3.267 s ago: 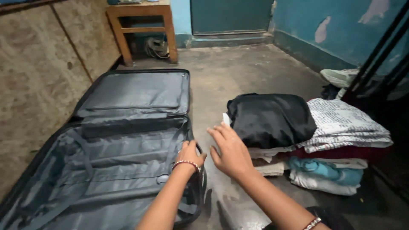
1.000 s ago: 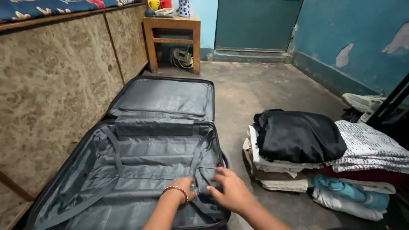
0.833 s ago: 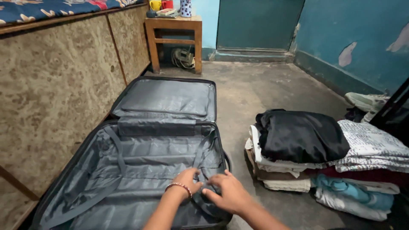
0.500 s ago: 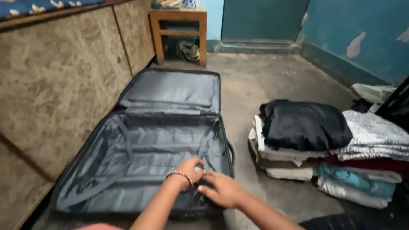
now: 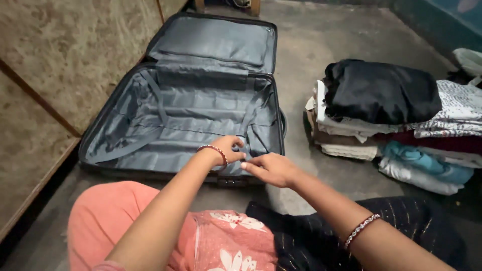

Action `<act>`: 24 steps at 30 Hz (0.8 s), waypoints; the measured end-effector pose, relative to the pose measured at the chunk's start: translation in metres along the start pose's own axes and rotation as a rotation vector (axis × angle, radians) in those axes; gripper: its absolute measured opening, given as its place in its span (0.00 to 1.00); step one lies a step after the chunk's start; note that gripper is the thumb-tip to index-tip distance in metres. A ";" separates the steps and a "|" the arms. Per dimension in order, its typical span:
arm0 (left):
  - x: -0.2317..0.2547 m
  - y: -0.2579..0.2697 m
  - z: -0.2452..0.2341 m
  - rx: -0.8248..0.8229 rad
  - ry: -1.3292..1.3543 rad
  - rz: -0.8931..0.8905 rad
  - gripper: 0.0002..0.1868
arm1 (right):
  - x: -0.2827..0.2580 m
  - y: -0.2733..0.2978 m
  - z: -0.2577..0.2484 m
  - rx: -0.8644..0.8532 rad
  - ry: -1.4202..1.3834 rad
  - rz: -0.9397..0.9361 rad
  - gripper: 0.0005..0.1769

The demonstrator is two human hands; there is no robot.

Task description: The person folds and places various clothing items into an open suitcase. They handle shirts, pants, and other garments, arranging them neatly inside the suitcase compartments.

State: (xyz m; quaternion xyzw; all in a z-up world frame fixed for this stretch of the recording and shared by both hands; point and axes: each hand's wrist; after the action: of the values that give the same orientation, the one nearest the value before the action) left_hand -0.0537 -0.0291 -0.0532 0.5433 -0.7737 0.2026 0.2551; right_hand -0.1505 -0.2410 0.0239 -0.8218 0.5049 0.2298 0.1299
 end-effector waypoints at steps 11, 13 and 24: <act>0.006 0.008 -0.013 -0.001 0.033 -0.011 0.29 | -0.001 0.004 0.004 0.050 0.158 -0.229 0.18; 0.004 0.002 -0.015 0.005 0.041 0.006 0.30 | -0.004 0.006 0.002 0.111 0.165 -0.260 0.17; 0.071 0.016 -0.119 0.050 -0.083 -0.060 0.35 | -0.046 0.007 -0.061 0.378 0.212 -0.311 0.15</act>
State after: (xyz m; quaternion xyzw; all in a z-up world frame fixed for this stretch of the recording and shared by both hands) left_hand -0.0679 -0.0059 0.0833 0.5805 -0.7617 0.1914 0.2148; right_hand -0.1589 -0.2359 0.0999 -0.8702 0.4171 0.0213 0.2613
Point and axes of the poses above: each hand's wrist, its own y-axis away from the middle knuckle, its own z-axis out of the palm, x = y × z, and after that the axes turned 8 degrees about x, right-handed
